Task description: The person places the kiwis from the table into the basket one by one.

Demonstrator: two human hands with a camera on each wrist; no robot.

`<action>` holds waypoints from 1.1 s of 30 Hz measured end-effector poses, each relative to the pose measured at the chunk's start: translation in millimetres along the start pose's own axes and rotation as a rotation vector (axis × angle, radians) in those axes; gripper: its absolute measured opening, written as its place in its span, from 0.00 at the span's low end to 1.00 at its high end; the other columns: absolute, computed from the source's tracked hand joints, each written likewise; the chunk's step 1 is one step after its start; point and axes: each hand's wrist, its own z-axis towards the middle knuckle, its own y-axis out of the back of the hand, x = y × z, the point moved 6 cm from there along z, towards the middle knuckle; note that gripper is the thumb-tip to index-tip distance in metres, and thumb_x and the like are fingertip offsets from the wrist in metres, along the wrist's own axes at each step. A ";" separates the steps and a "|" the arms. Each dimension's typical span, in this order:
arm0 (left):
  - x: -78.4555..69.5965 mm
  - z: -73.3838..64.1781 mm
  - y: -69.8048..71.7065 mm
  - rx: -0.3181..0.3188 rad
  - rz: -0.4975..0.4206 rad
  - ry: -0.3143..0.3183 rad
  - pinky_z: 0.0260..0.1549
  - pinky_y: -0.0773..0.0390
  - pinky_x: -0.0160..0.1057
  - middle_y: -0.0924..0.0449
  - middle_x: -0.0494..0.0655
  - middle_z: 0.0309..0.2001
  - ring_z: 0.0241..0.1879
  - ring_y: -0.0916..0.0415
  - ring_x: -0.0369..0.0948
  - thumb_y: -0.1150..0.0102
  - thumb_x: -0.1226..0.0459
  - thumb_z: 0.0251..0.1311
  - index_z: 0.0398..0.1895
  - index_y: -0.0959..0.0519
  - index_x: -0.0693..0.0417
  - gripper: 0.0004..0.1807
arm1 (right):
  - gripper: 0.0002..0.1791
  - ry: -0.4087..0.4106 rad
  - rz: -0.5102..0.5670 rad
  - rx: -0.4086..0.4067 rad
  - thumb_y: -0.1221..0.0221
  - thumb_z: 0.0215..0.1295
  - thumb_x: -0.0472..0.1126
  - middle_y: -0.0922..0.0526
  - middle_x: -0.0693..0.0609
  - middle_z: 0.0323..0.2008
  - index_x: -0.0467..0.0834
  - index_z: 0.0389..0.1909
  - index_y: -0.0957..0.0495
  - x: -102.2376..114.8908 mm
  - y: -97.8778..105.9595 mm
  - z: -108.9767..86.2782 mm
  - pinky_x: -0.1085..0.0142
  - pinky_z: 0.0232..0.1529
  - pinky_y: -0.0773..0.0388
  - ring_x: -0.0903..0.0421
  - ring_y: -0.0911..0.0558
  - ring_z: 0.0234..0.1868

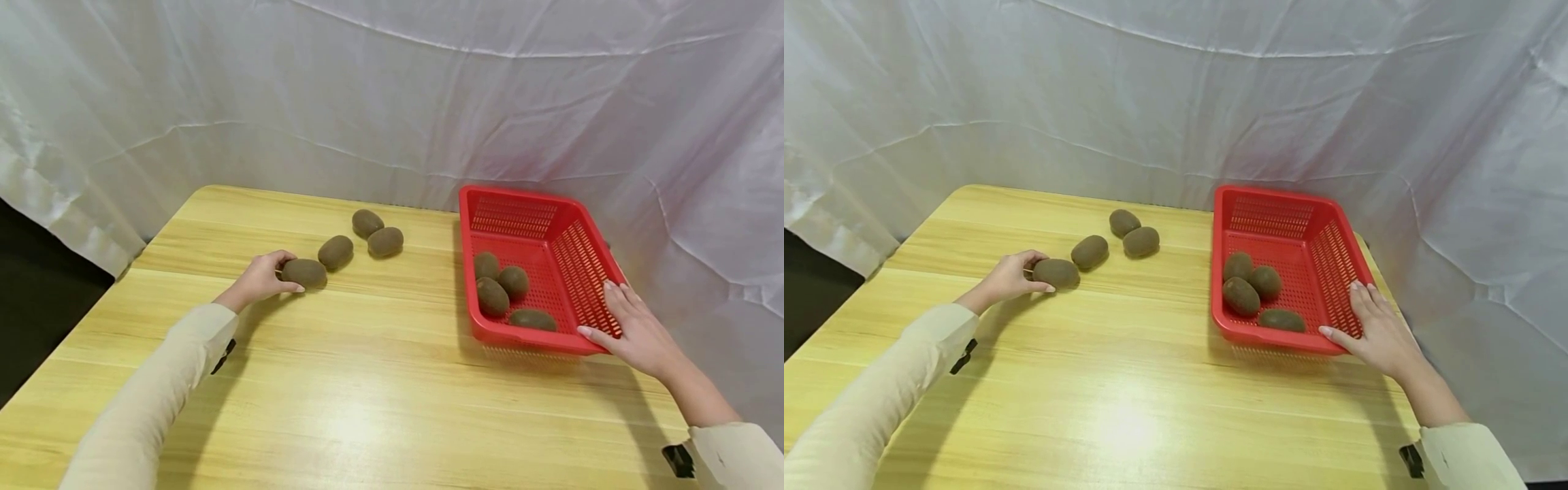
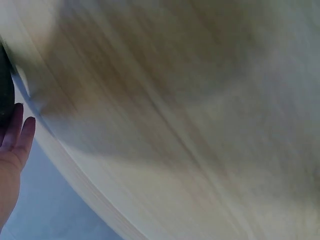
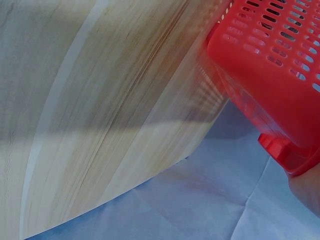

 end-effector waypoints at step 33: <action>-24.2 -4.4 -2.6 -0.033 -0.120 -0.032 0.45 0.20 0.45 0.24 0.62 0.47 0.47 0.25 0.54 0.31 0.62 0.48 0.55 0.30 0.67 0.32 | 0.48 0.012 -0.003 -0.007 0.45 0.62 0.54 0.53 0.26 0.68 0.26 0.68 0.56 1.4 0.4 1.1 0.59 0.72 0.77 0.36 0.62 0.72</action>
